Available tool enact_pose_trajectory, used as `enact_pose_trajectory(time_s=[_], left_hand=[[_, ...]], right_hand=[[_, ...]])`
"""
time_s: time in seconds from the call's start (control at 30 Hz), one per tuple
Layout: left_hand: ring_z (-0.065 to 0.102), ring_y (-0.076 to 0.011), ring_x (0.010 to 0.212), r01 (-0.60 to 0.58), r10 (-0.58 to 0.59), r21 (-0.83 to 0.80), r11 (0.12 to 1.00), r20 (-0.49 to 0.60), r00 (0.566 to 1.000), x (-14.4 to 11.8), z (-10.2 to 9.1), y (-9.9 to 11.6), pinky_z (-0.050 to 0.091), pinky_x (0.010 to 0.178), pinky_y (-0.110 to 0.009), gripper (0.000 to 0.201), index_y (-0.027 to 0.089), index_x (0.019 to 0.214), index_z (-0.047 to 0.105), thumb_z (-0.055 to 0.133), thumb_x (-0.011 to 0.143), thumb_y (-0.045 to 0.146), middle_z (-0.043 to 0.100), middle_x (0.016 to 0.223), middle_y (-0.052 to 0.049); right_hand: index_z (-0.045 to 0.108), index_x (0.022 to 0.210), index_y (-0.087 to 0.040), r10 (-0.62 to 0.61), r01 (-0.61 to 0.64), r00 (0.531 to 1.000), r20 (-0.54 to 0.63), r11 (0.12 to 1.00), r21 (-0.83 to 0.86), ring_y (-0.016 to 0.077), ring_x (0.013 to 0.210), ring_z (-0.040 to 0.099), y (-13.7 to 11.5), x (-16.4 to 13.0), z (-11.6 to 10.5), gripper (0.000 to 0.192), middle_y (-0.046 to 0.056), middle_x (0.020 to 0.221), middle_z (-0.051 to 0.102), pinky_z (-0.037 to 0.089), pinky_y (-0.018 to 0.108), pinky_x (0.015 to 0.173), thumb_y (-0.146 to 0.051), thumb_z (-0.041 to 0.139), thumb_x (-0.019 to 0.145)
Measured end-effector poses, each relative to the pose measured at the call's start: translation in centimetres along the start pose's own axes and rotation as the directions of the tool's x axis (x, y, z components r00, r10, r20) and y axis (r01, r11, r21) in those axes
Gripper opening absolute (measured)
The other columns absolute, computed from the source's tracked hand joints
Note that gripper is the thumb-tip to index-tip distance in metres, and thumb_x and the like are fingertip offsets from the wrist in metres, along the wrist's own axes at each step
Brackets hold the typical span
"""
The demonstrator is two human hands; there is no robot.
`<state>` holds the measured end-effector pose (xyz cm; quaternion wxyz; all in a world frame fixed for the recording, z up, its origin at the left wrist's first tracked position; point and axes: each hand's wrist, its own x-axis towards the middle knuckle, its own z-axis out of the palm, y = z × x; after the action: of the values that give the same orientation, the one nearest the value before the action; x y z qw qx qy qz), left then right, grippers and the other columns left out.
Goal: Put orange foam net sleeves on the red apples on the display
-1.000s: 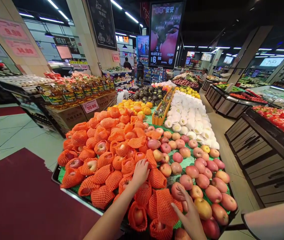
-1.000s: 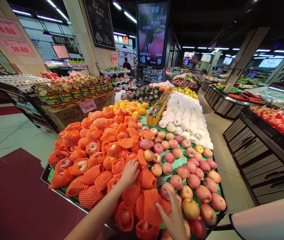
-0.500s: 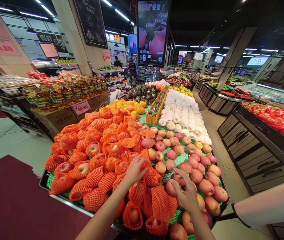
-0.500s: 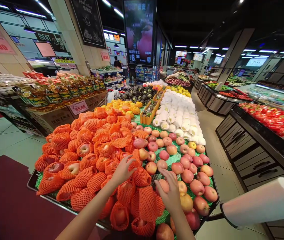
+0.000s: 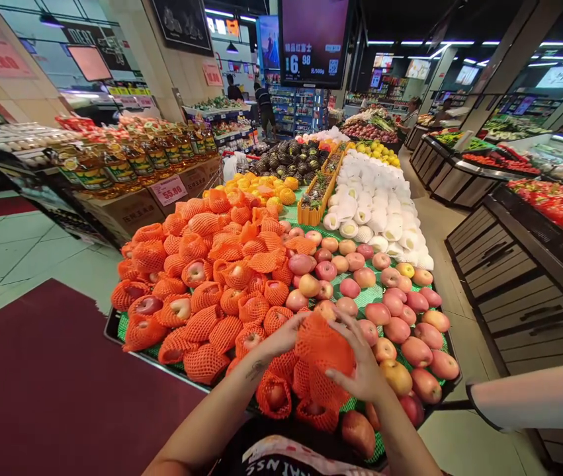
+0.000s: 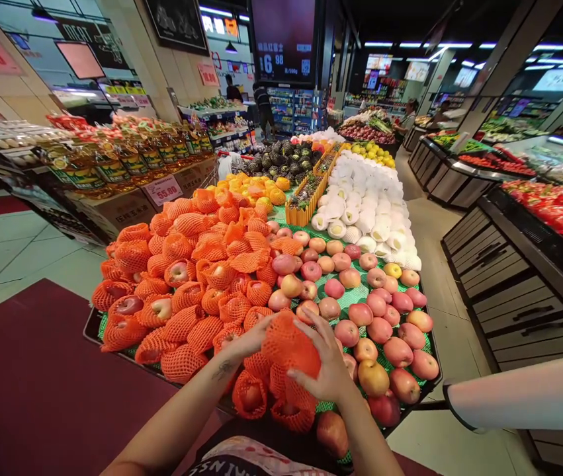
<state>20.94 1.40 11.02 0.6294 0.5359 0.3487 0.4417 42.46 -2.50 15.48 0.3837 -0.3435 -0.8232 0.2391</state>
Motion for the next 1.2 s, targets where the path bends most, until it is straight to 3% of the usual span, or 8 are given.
enact_pose_trajectory(time_s=[0.27, 0.37, 0.43, 0.57, 0.73, 0.87, 1.03, 1.2], left_hand=[[0.053, -0.0089, 0.069, 0.222, -0.183, -0.131, 0.966, 0.258, 0.949, -0.6, 0.7, -1.6, 0.042, 0.066, -0.024, 0.052, 0.022, 0.107, 0.048, 0.083, 0.069, 0.025, 0.058, 0.084, 0.005], [0.055, -0.0099, 0.077, 0.213, -0.177, -0.119, 0.97, 0.259, 0.949, -0.6, 0.8, -1.7, 0.042, 0.069, -0.023, 0.053, 0.022, 0.101, 0.046, 0.086, 0.068, 0.03, 0.057, 0.093, 0.003], [0.057, -0.0129, 0.087, 0.116, -0.09, -0.109, 0.987, 0.22, 0.971, -0.5, 1.1, -1.7, 0.045, 0.075, -0.025, 0.045, 0.02, 0.096, 0.049, 0.085, 0.07, 0.032, 0.058, 0.099, 0.0], [0.061, -0.0191, 0.096, -0.07, 0.07, -0.001, 0.998, 0.037, 0.997, 0.6, 0.7, -2.1, 0.049, 0.087, -0.033, 0.02, 0.019, 0.091, 0.057, 0.067, 0.089, 0.036, 0.063, 0.104, -0.006], [0.057, -0.0277, 0.118, -0.158, 0.324, 0.449, 0.879, -0.322, 0.889, 4.5, -1.8, -3.5, 0.043, 0.108, -0.047, 0.028, 0.021, 0.111, 0.058, 0.066, 0.085, 0.025, 0.06, 0.12, -0.01], [0.052, -0.0319, 0.128, -0.046, 0.41, 0.751, 0.659, -0.307, 0.859, 8.1, -2.9, -4.1, 0.04, 0.113, -0.049, 0.069, 0.022, 0.141, 0.047, 0.076, 0.078, 0.023, 0.05, 0.137, -0.013], [0.063, -0.032, 0.11, 0.142, 0.345, 0.881, 0.452, -0.319, 0.883, 10.8, -2.2, -4.2, 0.049, 0.096, -0.043, 0.069, 0.019, 0.145, 0.046, 0.075, 0.085, 0.04, 0.056, 0.127, -0.016], [0.065, -0.0311, 0.106, 0.172, 0.321, 0.86, 0.479, -0.355, 0.878, 10.1, -1.6, -2.9, 0.051, 0.088, -0.039, 0.067, 0.018, 0.136, 0.047, 0.078, 0.081, 0.039, 0.056, 0.125, -0.016]], right_hand=[[0.049, 0.151, -0.031, 0.193, -0.344, 0.92, 0.341, 0.816, 0.465, 0.0322, 0.125, 0.059, 1.4, -0.3, -0.7, 0.085, 0.011, 0.148, 0.057, 0.051, 0.046, 0.102, -0.064, 0.077, 0.078], [0.071, 0.121, -0.028, 0.213, -0.381, 0.9, 0.38, 0.808, 0.449, 0.026, 0.1, 0.065, 1.7, 0.4, -0.1, 0.055, 0.007, 0.117, 0.072, 0.054, 0.039, 0.087, -0.058, 0.081, 0.077], [0.073, 0.089, -0.025, 0.256, -0.372, 0.913, 0.318, 0.843, 0.39, 0.0216, 0.084, 0.062, 2.0, 0.6, 0.3, 0.027, 0.002, 0.09, 0.07, 0.052, 0.035, 0.08, -0.048, 0.082, 0.079], [0.065, 0.073, -0.024, 0.371, -0.329, 0.927, -0.044, 0.866, 0.375, 0.0211, 0.08, 0.058, 3.3, -0.2, 0.2, 0.027, 0.001, 0.08, 0.062, 0.05, 0.036, 0.077, -0.045, 0.082, 0.077], [0.065, 0.069, -0.023, 0.417, -0.306, 0.842, -0.341, 0.891, 0.335, 0.0251, 0.091, 0.062, 4.3, -3.8, -1.5, 0.026, 0.004, 0.089, 0.067, 0.049, 0.042, 0.09, -0.042, 0.081, 0.077], [0.065, 0.07, -0.022, 0.431, -0.288, 0.683, -0.589, 0.901, 0.326, 0.0219, 0.076, 0.061, 3.9, -7.3, -2.9, 0.03, 0.001, 0.075, 0.065, 0.051, 0.039, 0.077, -0.046, 0.081, 0.075], [0.066, 0.075, -0.021, 0.55, -0.435, 0.467, -0.692, 0.824, 0.361, 0.0178, 0.067, 0.055, 2.5, -10.6, -4.2, 0.041, 0.0, 0.072, 0.062, 0.045, 0.032, 0.065, -0.059, 0.081, 0.072], [0.063, 0.078, -0.021, 0.618, -0.459, 0.319, -0.719, 0.764, 0.453, 0.016, 0.067, 0.05, 1.3, -13.4, -4.6, 0.046, -0.002, 0.073, 0.059, 0.042, 0.029, 0.064, -0.064, 0.08, 0.072]])
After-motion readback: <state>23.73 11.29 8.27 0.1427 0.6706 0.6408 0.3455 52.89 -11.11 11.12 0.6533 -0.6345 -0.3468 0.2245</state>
